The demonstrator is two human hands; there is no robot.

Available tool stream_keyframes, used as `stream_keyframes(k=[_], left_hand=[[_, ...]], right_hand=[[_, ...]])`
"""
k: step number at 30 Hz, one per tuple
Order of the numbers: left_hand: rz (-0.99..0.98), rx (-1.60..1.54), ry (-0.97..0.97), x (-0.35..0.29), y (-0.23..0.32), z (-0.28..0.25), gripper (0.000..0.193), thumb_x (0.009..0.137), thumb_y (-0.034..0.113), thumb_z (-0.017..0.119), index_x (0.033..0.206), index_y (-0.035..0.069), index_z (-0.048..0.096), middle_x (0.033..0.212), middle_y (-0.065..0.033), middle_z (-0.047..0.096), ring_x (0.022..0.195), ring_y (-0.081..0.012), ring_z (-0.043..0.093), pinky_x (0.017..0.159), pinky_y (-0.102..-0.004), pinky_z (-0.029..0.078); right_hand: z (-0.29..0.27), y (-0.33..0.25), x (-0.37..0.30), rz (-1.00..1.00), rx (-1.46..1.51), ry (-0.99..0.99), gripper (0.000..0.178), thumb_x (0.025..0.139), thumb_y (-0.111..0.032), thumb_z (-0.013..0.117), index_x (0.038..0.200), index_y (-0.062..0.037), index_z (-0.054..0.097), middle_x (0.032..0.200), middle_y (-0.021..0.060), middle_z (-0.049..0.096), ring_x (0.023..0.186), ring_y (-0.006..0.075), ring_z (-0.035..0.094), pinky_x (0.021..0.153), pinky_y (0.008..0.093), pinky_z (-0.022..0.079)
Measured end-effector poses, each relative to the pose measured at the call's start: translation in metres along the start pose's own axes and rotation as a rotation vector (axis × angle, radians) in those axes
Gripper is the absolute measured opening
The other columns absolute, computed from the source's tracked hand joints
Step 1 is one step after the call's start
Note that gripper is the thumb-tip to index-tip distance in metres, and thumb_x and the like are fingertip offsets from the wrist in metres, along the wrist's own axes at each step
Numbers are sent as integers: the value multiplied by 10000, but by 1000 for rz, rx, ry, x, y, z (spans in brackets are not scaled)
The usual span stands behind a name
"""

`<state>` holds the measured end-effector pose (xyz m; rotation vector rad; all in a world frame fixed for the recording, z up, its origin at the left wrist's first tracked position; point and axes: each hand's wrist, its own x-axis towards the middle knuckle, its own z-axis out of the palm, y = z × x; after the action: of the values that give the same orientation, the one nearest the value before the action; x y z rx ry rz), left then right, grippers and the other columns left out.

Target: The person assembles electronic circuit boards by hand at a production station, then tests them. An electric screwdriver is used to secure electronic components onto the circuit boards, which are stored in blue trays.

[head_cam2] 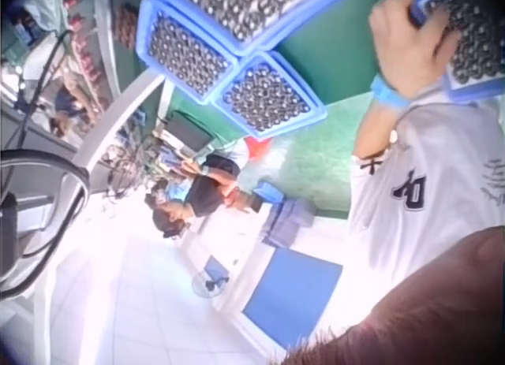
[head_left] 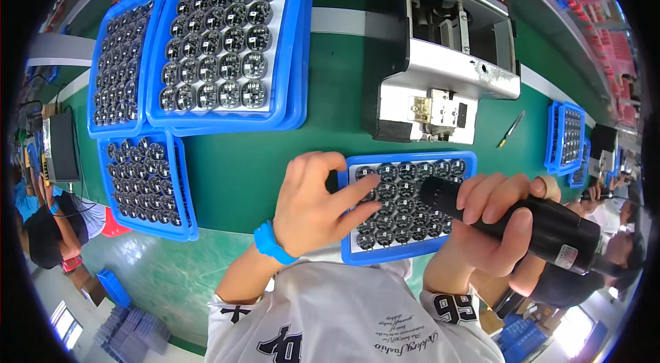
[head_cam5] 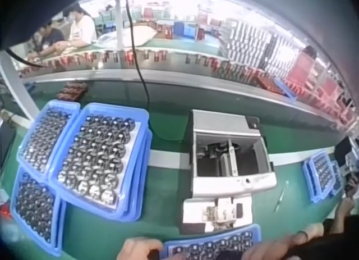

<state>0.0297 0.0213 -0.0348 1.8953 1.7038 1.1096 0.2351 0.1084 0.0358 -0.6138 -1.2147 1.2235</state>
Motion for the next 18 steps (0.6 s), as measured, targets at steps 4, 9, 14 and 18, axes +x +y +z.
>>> stream_keyframes(k=[4,9,14,18], left_hand=[[130,144,-90,13,4,1,368,798,336,878,1139,208,822,1158,-76,551,1058,-294,550,898,-426,452],[151,247,-164,23,8,2,369,809,371,867,1151,235,834,1145,-56,557,1061,-271,545,860,-410,428],[196,320,-204,30,9,2,339,809,373,863,1122,246,835,1087,-29,562,1019,-237,550,792,-377,380],[214,327,-200,30,5,4,332,805,368,865,1111,244,833,1072,-26,557,1005,-234,551,786,-379,377]], right_hand=[[3,0,1,23,23,34,422,1046,-234,677,1362,-62,457,737,77,569,596,224,574,614,415,512],[8,1,2,45,13,30,438,1034,-266,714,1326,-58,462,735,73,569,607,225,580,618,419,510],[13,-3,4,95,-5,30,468,1016,-301,752,1297,-59,466,723,68,564,607,227,580,615,418,505],[17,-2,6,102,-36,62,474,1012,-307,760,1290,-62,464,710,65,555,600,226,577,610,414,502]])
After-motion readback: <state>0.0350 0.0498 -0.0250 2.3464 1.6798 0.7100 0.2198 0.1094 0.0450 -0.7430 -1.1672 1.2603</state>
